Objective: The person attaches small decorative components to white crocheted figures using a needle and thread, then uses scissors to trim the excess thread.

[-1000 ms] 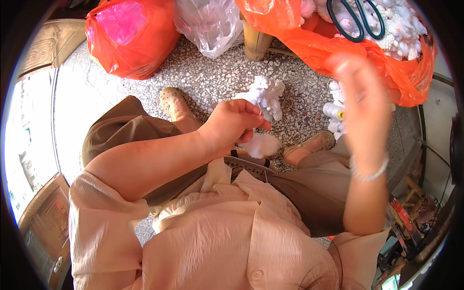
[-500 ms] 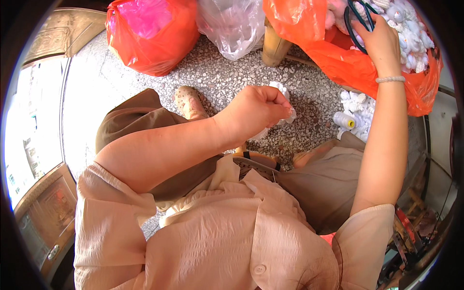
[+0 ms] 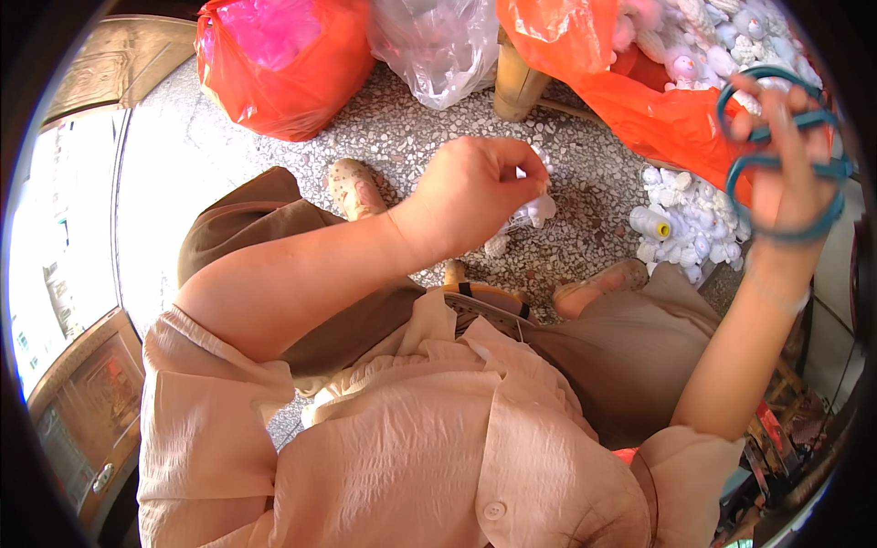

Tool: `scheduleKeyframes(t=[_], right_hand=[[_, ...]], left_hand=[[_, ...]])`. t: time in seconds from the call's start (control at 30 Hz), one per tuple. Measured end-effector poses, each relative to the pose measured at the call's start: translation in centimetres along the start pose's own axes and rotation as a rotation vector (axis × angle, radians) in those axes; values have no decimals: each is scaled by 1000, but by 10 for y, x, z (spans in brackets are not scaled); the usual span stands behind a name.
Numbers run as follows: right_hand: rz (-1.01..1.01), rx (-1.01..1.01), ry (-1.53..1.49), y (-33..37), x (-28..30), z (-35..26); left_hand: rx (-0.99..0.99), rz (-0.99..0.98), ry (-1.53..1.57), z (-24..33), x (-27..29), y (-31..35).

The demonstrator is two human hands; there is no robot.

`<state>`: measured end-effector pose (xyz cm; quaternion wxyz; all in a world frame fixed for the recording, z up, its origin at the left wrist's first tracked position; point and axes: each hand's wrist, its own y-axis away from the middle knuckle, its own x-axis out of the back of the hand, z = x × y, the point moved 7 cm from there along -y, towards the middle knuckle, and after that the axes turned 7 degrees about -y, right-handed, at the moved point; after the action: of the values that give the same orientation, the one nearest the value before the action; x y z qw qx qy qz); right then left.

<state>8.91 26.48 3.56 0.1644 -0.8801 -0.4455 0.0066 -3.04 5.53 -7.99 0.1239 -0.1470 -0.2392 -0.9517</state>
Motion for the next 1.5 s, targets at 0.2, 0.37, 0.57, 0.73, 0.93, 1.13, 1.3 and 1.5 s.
scheduleKeyframes(t=[0.2,0.37,0.57,0.73,0.93,1.13,1.3,1.5], right_hand=[[-260,-827,-800,129,-122,32],[-335,-1026,-941,203,-134,56],[-412,-1154,-736,206,-137,53],[-416,-1032,-650,190,-125,49],[-291,-1015,-737,192,-123,48],[-218,-878,-270,164,-101,46],[39,-627,92,72,-68,11],[259,-403,323,-39,4,18]], left_hand=[[-38,174,370,12,33,2],[-20,147,346,26,30,5],[-55,23,220,28,11,14],[-39,-38,197,23,3,14],[19,-291,561,18,-12,12],[-116,-44,345,27,-2,2],[-11,-26,310,29,16,1],[-33,-84,327,31,18,-6]])
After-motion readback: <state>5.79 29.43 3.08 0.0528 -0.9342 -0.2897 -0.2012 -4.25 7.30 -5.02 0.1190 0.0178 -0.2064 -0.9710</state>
